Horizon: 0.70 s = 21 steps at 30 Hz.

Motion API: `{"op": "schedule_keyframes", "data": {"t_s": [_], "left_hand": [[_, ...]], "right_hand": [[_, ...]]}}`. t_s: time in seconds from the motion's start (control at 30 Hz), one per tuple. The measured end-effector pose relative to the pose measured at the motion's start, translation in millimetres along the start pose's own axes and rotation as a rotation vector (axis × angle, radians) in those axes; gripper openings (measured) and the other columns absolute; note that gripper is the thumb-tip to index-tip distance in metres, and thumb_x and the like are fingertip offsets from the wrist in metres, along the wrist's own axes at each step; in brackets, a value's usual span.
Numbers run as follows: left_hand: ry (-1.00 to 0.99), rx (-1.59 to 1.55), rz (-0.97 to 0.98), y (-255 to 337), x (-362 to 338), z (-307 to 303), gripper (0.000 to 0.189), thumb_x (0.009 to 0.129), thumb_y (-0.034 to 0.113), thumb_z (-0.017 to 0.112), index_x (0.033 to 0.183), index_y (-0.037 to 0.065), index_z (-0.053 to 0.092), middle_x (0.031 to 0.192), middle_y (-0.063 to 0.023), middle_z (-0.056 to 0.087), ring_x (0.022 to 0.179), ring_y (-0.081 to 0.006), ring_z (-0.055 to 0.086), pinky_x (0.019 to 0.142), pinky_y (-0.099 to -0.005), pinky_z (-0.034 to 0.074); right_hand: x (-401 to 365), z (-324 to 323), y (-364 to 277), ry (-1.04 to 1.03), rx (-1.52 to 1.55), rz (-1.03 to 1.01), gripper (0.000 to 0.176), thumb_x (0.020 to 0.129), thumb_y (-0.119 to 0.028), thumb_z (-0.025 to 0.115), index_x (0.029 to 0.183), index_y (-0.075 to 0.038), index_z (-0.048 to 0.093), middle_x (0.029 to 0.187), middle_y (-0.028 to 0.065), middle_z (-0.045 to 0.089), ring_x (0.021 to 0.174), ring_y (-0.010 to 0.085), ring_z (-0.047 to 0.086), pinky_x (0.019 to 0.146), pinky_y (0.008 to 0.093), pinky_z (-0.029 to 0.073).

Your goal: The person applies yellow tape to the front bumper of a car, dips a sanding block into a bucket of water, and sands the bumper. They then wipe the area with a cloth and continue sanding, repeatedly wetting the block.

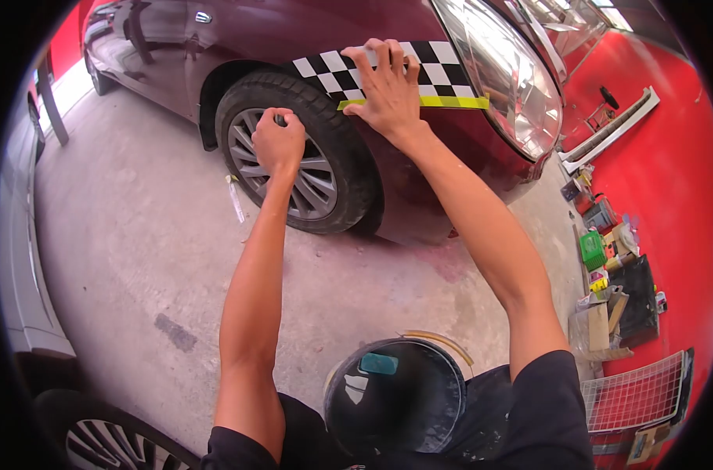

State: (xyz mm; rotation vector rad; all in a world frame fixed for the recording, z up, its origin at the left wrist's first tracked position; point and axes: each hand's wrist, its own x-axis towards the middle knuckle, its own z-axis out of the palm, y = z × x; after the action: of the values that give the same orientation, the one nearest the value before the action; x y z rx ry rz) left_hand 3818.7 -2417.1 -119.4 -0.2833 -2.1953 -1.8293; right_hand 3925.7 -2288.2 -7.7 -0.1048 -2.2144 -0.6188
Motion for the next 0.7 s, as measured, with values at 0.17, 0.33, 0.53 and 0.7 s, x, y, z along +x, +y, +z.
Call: {"op": "schedule_keyframes", "data": {"t_s": [0.17, 0.33, 0.53, 0.7], "left_hand": [[0.115, -0.105, 0.043, 15, -2, -3, 0.019, 0.089, 0.021, 0.066, 0.099, 0.013, 0.080, 0.093, -0.0235, 0.078, 0.094, -0.0466, 0.073, 0.086, -0.0554, 0.056], [-0.079, 0.046, 0.071, -1, 7, -9, 0.027, 0.089, 0.016, 0.066, 0.114, 0.009, 0.066, 0.101, -0.0260, 0.076, 0.099, -0.0465, 0.073, 0.089, -0.0515, 0.056], [-0.253, -0.059, 0.401, 28, 12, -10, 0.020, 0.085, 0.006, 0.068, 0.105, 0.005, 0.071, 0.096, -0.0237, 0.076, 0.096, -0.0424, 0.075, 0.087, -0.0492, 0.056], [-0.276, -0.253, 0.543, 123, 7, -43, 0.022, 0.086, 0.011, 0.070, 0.105, 0.007, 0.080, 0.094, -0.0209, 0.078, 0.089, -0.0411, 0.075, 0.081, -0.0466, 0.058]], "right_hand": [[16, -2, -14, -0.019, -0.093, -0.179, 0.105, 0.052, -0.049, 0.101, 0.141, -0.031, 0.050, 0.141, 0.0052, 0.044, 0.142, 0.0322, 0.038, 0.111, 0.0473, 0.033], [32, -124, -21, 0.263, 0.246, -0.065, 0.081, 0.062, -0.063, 0.095, 0.122, -0.016, 0.070, 0.126, 0.0093, 0.060, 0.128, 0.0312, 0.053, 0.105, 0.0470, 0.041], [0, -301, -35, -0.018, 0.822, -0.178, 0.091, 0.065, -0.065, 0.095, 0.133, -0.012, 0.066, 0.129, 0.0098, 0.066, 0.111, 0.0243, 0.063, 0.096, 0.0371, 0.047], [-30, -343, -31, -0.278, 0.900, -0.136, 0.089, 0.065, -0.065, 0.094, 0.131, -0.011, 0.067, 0.126, 0.0097, 0.066, 0.109, 0.0246, 0.064, 0.095, 0.0378, 0.048]]}}
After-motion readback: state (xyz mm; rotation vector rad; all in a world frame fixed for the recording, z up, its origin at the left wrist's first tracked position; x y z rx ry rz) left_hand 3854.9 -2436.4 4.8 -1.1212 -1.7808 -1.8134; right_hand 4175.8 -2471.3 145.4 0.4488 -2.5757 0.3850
